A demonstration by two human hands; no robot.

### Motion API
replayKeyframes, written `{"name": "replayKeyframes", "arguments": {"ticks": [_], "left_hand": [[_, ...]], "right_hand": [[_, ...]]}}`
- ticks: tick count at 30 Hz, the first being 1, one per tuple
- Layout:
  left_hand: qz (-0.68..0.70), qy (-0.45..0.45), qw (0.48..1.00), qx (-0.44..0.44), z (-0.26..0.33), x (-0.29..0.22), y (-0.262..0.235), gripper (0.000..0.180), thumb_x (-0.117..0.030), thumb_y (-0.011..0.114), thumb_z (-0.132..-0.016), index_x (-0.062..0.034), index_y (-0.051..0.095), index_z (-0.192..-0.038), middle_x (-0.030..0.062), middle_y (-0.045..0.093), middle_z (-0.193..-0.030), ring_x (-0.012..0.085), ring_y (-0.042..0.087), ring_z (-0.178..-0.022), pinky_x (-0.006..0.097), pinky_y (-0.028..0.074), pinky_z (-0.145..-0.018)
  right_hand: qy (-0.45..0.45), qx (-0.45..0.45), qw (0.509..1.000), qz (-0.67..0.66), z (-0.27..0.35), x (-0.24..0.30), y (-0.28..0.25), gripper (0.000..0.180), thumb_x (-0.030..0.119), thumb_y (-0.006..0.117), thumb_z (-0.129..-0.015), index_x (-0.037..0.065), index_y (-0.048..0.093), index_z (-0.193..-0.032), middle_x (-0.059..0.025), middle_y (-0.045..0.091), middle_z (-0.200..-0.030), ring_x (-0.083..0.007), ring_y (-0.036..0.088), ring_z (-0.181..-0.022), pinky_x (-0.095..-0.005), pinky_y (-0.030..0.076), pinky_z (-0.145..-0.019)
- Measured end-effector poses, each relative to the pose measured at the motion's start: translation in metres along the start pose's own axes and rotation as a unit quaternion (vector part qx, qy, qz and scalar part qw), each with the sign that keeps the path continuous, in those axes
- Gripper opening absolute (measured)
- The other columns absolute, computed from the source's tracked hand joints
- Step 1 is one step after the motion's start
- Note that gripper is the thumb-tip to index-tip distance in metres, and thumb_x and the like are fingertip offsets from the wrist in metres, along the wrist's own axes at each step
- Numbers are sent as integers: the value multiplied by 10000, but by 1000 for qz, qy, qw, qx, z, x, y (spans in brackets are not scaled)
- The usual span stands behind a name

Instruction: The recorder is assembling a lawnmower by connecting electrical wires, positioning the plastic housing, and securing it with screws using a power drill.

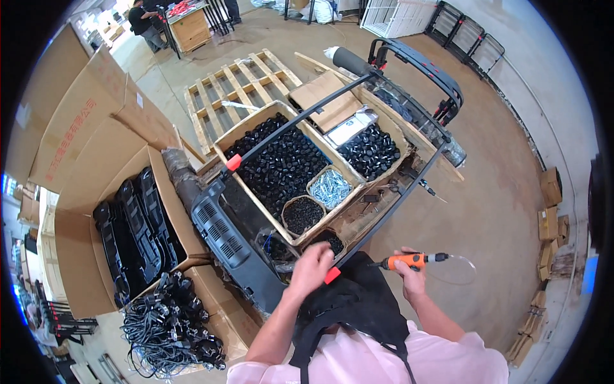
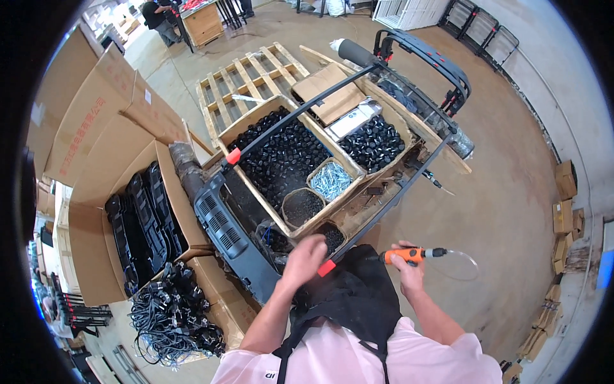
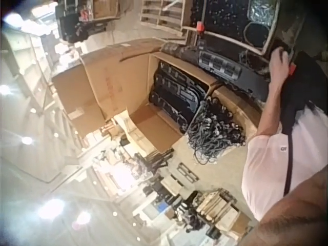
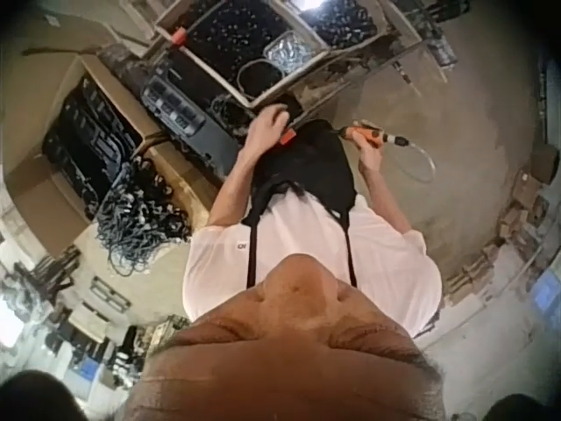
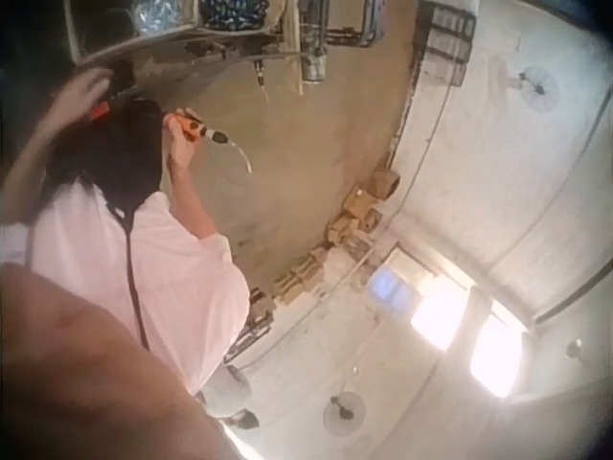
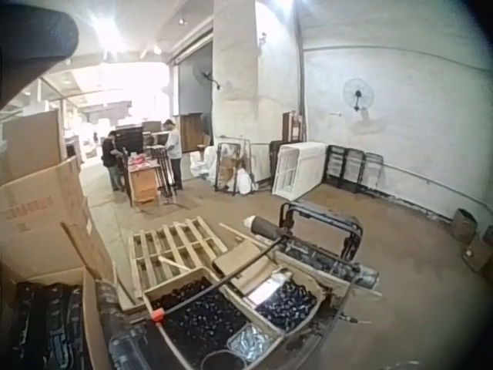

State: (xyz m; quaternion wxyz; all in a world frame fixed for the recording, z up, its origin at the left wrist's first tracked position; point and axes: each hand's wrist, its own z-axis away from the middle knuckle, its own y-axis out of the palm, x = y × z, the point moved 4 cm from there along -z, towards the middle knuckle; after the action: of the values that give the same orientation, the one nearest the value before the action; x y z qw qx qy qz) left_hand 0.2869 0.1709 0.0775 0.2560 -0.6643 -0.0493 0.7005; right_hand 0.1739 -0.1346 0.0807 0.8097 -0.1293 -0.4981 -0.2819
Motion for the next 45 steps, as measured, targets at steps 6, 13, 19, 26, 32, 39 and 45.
{"name": "replayKeyframes", "arguments": {"ticks": [6,13,19,26,32,39,45], "left_hand": [[-177,-78,979,58,15,-21,50,542,-514,548,-1053,-55,679,-1310,250,717,-1197,431,697,-1112,518,543,-990],[-272,-296,909,110,-4,-14,65,630,-600,427,-1063,-79,772,-1140,257,765,-1067,432,733,-1057,532,567,-955],[-303,-353,880,91,-2,-22,68,601,-558,407,-1082,-86,779,-1061,235,773,-1027,423,745,-1003,532,578,-935],[-276,-338,896,75,-7,-27,68,557,-481,399,-1096,-77,773,-1010,225,774,-968,421,751,-940,527,597,-881],[-256,-366,893,45,-2,-33,60,556,-452,417,-1089,-72,796,-942,204,781,-960,411,754,-940,523,600,-878],[-267,-359,894,-6,13,-22,72,525,-435,420,-1083,-94,797,-954,185,783,-952,387,755,-946,511,593,-882],[-295,-185,871,-347,38,-40,87,321,-342,734,-913,-91,693,-1110,115,686,-1146,304,629,-1189,443,496,-1021]], "right_hand": [[92,-42,988,-118,-138,-65,6,487,196,760,-953,128,538,-1380,-85,668,-1194,-250,670,-1144,-516,518,-1058],[225,28,966,-121,-246,-160,53,239,308,656,-1041,94,643,-1148,-73,700,-1047,-209,659,-926,-396,635,-792],[356,192,915,7,-258,-181,63,320,356,663,-1022,72,669,-1169,-78,712,-991,-213,682,-868,-374,620,-746],[272,472,718,433,-236,-61,16,320,337,743,-952,19,780,-936,-91,767,-864,-176,720,-773,-316,585,-641],[131,683,491,525,-196,104,107,287,279,737,-943,26,810,-1058,-53,778,-885,-135,712,-792,-305,588,-721],[-496,539,555,394,-280,115,384,367,246,652,-1017,-14,664,-1276,-172,730,-1111,-298,703,-1019,-409,545,-916],[-462,429,530,567,-299,100,504,474,431,573,-1040,36,718,-1259,-227,726,-1233,-421,674,-1180,-502,494,-1056]]}}
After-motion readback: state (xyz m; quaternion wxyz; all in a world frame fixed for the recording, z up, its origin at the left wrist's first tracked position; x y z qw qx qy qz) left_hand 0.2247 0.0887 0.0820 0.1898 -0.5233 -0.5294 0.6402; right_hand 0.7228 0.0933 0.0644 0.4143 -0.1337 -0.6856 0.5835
